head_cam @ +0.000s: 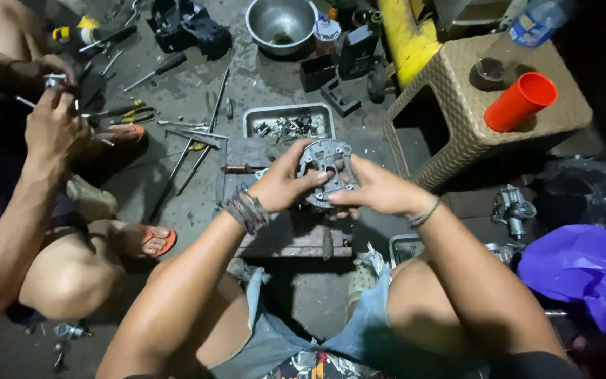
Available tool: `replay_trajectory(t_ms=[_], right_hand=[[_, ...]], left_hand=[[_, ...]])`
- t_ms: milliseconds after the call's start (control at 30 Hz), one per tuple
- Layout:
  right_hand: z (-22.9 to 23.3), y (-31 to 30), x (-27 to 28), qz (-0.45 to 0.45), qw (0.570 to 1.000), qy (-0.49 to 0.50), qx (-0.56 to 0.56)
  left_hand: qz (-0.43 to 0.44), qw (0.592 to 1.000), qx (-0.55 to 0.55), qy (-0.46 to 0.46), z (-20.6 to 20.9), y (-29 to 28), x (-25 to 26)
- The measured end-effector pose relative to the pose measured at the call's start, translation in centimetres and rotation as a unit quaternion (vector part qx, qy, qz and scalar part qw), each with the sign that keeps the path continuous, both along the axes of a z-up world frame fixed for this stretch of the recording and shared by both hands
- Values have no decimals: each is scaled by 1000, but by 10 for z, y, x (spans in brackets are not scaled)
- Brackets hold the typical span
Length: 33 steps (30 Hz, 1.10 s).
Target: The person cleans a circular mechanical part using a rag, wiping the surface and crevices thoroughly. Another person is visible in the background working on a separate component.
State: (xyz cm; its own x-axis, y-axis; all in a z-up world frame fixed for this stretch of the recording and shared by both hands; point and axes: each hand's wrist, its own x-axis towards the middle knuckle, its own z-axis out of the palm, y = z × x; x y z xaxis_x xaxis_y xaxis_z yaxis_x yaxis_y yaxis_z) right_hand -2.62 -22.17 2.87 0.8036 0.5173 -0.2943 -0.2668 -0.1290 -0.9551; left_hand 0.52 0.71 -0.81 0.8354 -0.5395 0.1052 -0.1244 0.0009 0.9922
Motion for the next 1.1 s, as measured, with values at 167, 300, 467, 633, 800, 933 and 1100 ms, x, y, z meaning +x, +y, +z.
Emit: replay_trajectory(t_ms=[167, 300, 467, 633, 800, 933, 1100], right_hand=[[3, -3, 6, 24, 999, 16, 20], [-10, 4, 2, -23, 998, -27, -59], [9, 5, 0, -13, 999, -14, -40], [22, -11, 7, 56, 998, -3, 0], [10, -29, 13, 80, 996, 11, 22], [5, -25, 17, 62, 998, -6, -16], [1, -20, 21, -19, 987, -94, -131]], left_hand=[[-36, 999, 1, 10, 13, 4, 0], [7, 988, 147, -51, 20, 3, -10], [-28, 995, 81, -49, 10, 6, -1], [-94, 988, -79, 88, -6, 13, 14], [-85, 986, -103, 101, -17, 23, 24], [-77, 987, -115, 87, -17, 26, 30], [126, 986, -112, -11, -22, 38, 39]])
